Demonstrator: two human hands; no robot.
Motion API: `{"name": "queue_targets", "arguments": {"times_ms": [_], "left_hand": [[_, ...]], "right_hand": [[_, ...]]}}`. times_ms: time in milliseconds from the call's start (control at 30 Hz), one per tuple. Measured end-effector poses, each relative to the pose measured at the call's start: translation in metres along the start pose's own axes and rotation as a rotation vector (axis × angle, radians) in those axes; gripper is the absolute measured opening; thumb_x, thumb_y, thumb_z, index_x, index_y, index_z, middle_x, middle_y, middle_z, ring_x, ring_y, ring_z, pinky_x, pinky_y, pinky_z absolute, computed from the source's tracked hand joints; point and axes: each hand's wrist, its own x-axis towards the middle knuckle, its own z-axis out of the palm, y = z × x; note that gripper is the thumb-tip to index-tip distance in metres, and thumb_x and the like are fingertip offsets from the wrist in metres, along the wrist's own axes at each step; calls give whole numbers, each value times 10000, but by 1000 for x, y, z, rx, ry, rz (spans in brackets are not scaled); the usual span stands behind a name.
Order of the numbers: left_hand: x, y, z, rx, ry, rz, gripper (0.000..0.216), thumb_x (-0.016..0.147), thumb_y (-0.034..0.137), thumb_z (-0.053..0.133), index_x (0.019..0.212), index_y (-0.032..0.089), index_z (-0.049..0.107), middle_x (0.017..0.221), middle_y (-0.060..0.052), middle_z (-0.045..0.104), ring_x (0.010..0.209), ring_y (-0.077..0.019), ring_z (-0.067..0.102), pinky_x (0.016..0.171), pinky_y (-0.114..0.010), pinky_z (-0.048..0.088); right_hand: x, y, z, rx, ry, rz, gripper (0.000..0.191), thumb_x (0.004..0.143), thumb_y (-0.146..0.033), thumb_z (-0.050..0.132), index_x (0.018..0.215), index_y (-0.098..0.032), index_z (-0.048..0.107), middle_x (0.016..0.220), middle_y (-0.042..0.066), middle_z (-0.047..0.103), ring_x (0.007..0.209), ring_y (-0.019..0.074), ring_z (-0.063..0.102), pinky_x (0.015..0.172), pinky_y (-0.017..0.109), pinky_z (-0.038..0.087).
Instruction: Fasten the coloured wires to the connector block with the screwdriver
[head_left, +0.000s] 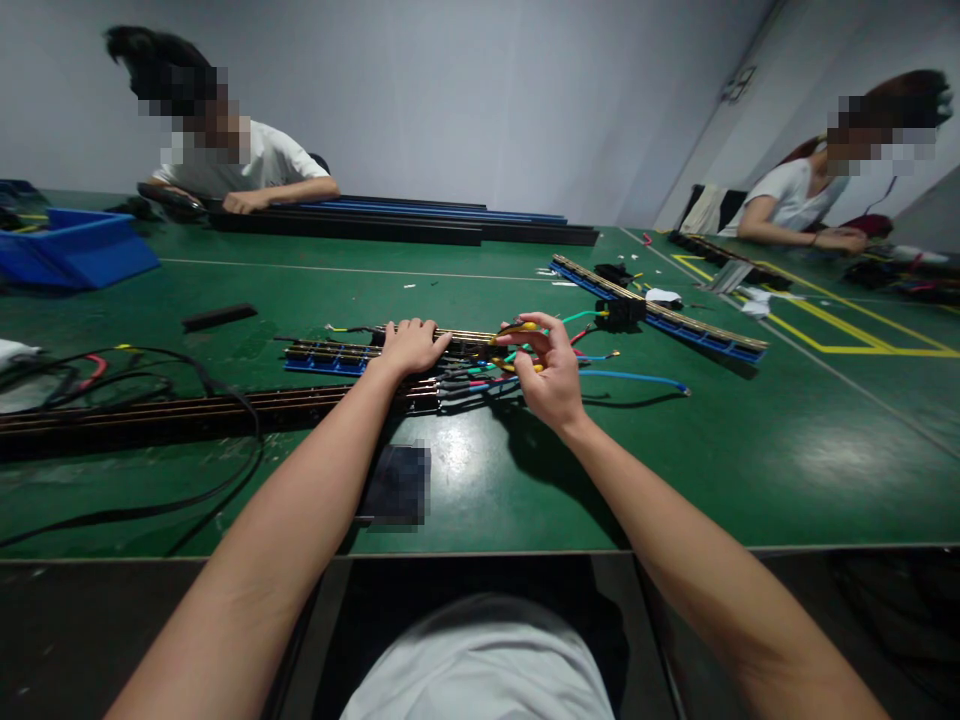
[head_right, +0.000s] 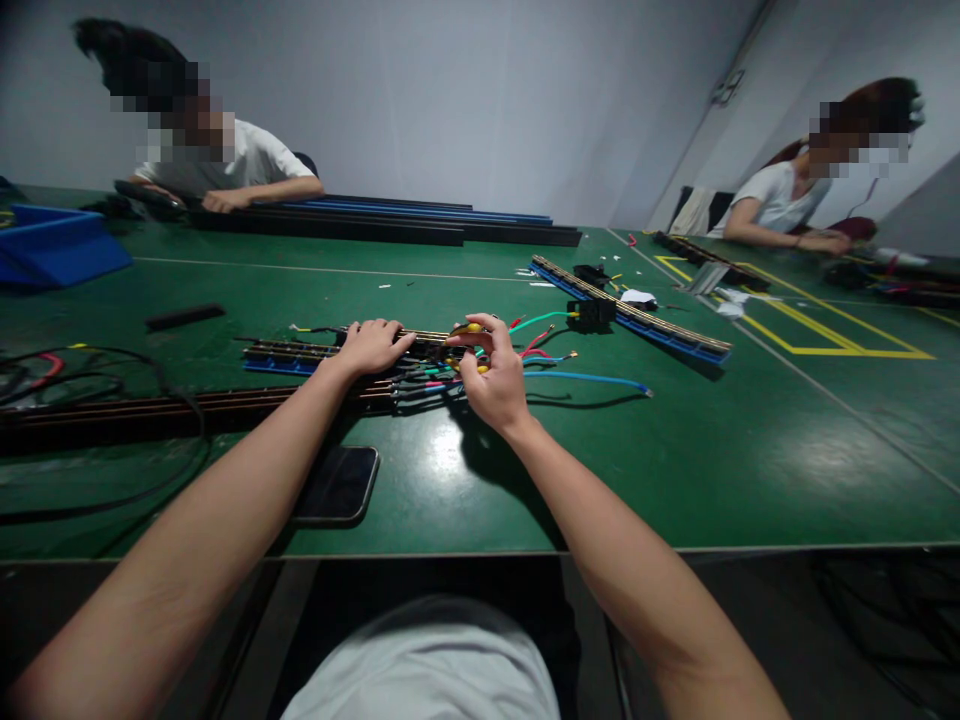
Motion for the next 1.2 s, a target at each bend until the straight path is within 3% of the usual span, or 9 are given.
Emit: {"name": "queue_targets", "arguments": {"times_ms": [167,367,533,733,833,967,1100,1200], "left_hand": [[0,-1,1,12,3,-2,599,1018,560,251,1318,171,593,1413,-183,574,1324,-344,493,1128,-534,291],[2,-3,3,3,9,3,600,1016,561,256,1313,166,597,1404,-188,578,1323,-347,492,1129,-539,287],[2,-3,4,3,5,1,608,1015,564,251,1313,163,597,1411,-190,571,1324,-352,489,1128,-538,287],[3,-3,5,10,13,0,604,1016,572,245,1309,177,595,1404,-178,581,1321,-343,495,1128,-530,292],[2,-3,4,13,12,-1,605,1015,571,251,1319,173,591,1409,-184,577,1321,-346,494,1123,-530,298],[2,-2,3,15,7,-1,606,1014,565,258,1331,165,585,1416,-188,570,1330,-352,485,1125,-539,288],[2,-1,2,14,4,5,607,1016,559,259,1334,155,583,1416,-195,567,1332,-356,482,1128,-540,284],[2,0,2,16,6,0,605,1018,563,258,1331,160,584,1413,-191,569,1331,-351,484,1131,-537,285]], "right_hand": [[1,-1,0,37,-7,-16,391,789,-114,514,1161,-236,521,1050,48,735,950,189,751,609,244,564],[8,3,-7,64,83,-21,396,805,-114,507,1183,-232,514,950,28,747,994,194,739,870,361,603],[14,10,-13,90,4,63,355,807,-139,490,1147,-238,519,971,22,738,910,179,753,622,261,612],[6,6,-9,51,-135,-16,384,805,-118,504,1166,-239,552,974,29,745,954,180,752,689,265,615],[1,5,-8,-20,-281,-144,406,825,-104,500,1198,-247,570,1024,40,749,947,177,756,724,286,623],[0,2,-8,-185,-392,-461,438,856,-55,431,1193,-255,626,1046,43,759,1174,199,688,996,409,584],[-1,-4,-7,-341,-489,-647,437,881,-17,413,1130,-265,673,1065,41,772,1211,190,669,933,369,599],[-4,-9,-5,-452,-580,-676,418,895,-30,438,1119,-286,680,1070,29,779,1211,200,669,875,354,589]]}}
